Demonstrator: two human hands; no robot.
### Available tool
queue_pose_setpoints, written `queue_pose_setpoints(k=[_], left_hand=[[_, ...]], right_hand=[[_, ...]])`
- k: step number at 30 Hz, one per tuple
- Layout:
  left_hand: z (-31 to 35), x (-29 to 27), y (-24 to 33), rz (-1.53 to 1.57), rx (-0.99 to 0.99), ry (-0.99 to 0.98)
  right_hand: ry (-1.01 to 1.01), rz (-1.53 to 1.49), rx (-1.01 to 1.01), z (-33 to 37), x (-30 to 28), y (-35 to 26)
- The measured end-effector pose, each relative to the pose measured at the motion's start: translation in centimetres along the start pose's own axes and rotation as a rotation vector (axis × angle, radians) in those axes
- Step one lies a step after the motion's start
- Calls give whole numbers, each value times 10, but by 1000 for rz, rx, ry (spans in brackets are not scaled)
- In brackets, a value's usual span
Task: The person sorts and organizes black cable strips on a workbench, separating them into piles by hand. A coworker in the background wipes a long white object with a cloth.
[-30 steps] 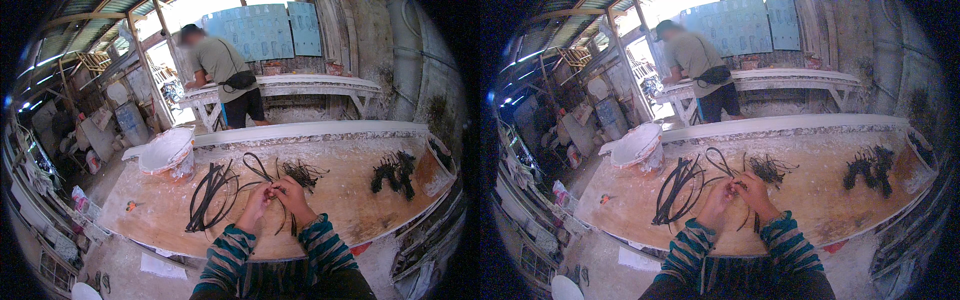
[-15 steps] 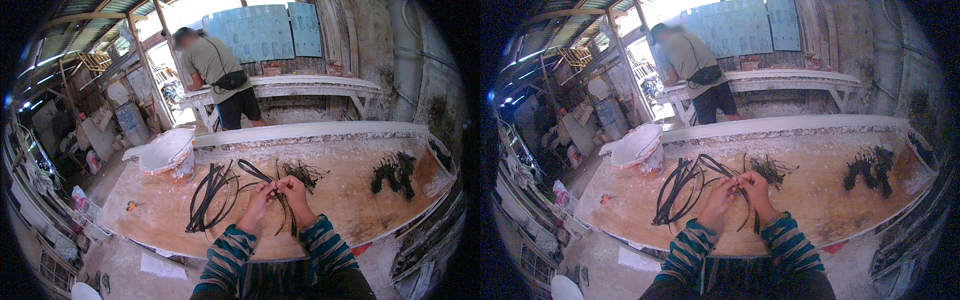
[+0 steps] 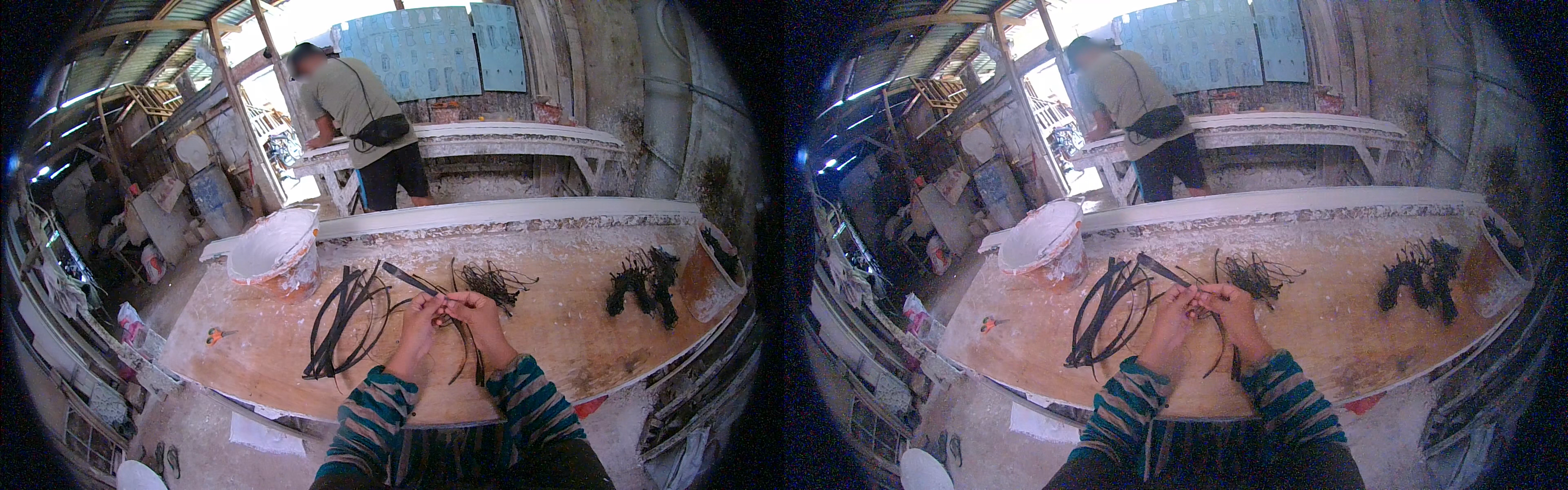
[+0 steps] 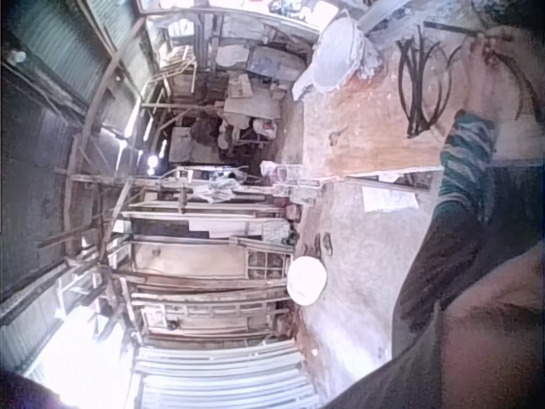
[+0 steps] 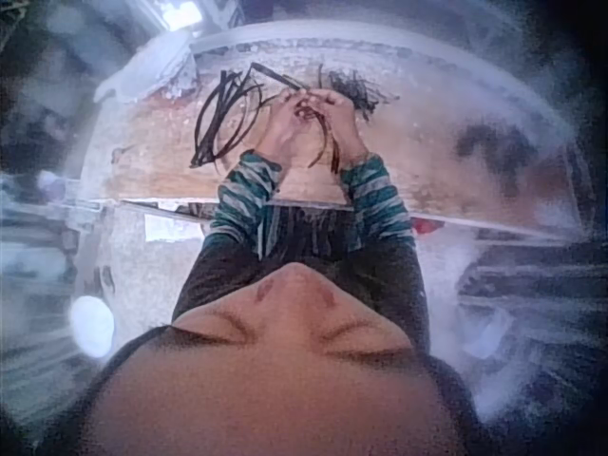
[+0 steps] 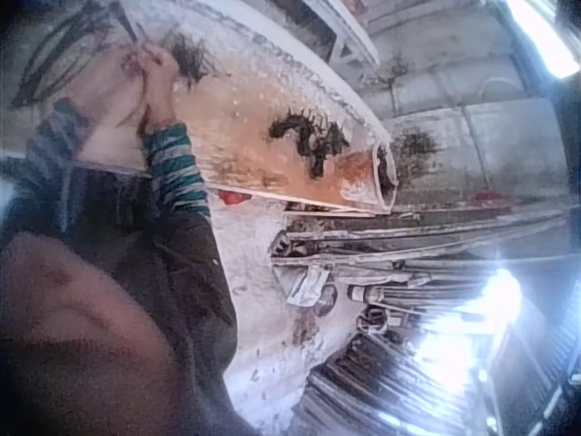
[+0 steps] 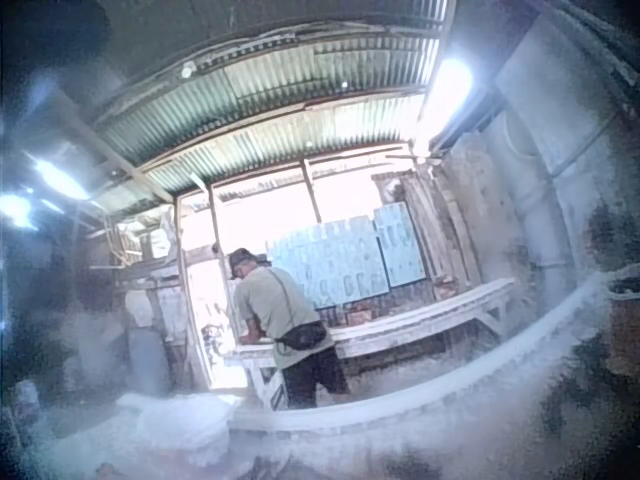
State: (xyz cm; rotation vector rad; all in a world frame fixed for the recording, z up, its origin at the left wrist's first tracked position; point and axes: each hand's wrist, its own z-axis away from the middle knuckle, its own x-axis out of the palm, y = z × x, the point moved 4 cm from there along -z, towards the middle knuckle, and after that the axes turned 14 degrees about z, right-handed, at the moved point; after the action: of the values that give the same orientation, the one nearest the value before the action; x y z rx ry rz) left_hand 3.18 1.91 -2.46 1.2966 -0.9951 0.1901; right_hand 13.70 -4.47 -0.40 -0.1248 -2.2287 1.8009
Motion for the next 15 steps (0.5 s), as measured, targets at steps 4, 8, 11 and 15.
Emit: queue_pose_setpoints(k=[4,8,11,15], left_hand=[[-3,0,0,-207,127,-34],[-3,5,2,-242,169,-122],[3,10,6,-206,221,-156],[8,16,9,-188,212,-120]], right_hand=[[59,38,41,-2,-5,7],[-38,-54,175,-1,-8,11],[-143,-166,273,-1,-5,9],[-201,-213,336,1,-5,10]])
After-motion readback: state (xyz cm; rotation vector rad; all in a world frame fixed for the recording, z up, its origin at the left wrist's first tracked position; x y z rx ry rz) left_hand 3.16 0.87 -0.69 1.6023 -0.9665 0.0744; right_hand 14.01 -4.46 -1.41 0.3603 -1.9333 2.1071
